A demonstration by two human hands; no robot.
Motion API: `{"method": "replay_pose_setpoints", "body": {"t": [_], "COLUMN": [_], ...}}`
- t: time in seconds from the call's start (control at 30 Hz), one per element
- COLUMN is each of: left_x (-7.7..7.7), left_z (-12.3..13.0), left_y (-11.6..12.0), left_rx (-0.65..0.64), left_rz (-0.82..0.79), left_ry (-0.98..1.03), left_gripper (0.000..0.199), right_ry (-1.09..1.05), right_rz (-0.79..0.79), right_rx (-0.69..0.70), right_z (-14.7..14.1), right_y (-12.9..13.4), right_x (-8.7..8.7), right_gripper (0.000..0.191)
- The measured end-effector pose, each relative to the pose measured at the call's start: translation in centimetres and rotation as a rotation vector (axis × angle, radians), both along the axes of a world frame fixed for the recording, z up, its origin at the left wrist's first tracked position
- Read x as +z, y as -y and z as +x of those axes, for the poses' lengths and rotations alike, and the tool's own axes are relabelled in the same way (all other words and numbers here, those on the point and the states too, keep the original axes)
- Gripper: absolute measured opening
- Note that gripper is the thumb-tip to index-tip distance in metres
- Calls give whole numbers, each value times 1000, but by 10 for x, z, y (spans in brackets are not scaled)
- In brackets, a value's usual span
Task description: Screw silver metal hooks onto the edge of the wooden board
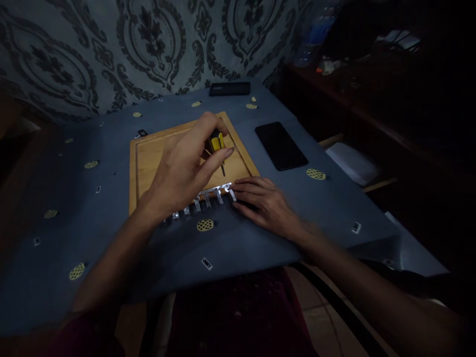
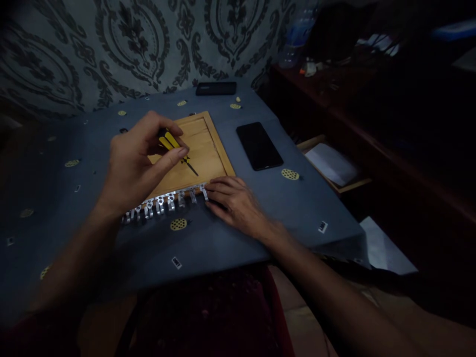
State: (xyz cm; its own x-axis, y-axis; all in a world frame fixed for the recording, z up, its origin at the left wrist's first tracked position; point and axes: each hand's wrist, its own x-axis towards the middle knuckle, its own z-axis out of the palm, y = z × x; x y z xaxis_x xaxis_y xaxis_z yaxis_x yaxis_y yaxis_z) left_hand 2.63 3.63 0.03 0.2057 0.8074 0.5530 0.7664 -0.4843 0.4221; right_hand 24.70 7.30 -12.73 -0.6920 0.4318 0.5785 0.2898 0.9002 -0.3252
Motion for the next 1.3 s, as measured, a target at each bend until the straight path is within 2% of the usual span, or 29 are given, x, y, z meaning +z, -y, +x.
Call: {"method": "replay_pose_setpoints", "body": {"t": [0.2, 0.57, 0.8, 1.3], "left_x": [0, -9, -9, -12], "left_z": [2, 6, 8, 8], "left_y": [0, 0, 0, -1], "left_rx": [17, -81, -65, -76], "left_rz": [-13, -92, -142, -134], "left_ry": [-51, 1, -14, -12], "left_gripper": [10, 12, 12, 14], "right_ry": [8, -8, 10, -3], "right_rz": [-54, -10, -34, -13], "right_rx": [1, 1, -5, 2], "right_z": [1, 1, 1, 1], "right_y": [-1, -1, -1, -1], "right_x": [-1, -3, -3, -3], "right_gripper": [20, 18, 20, 20]}}
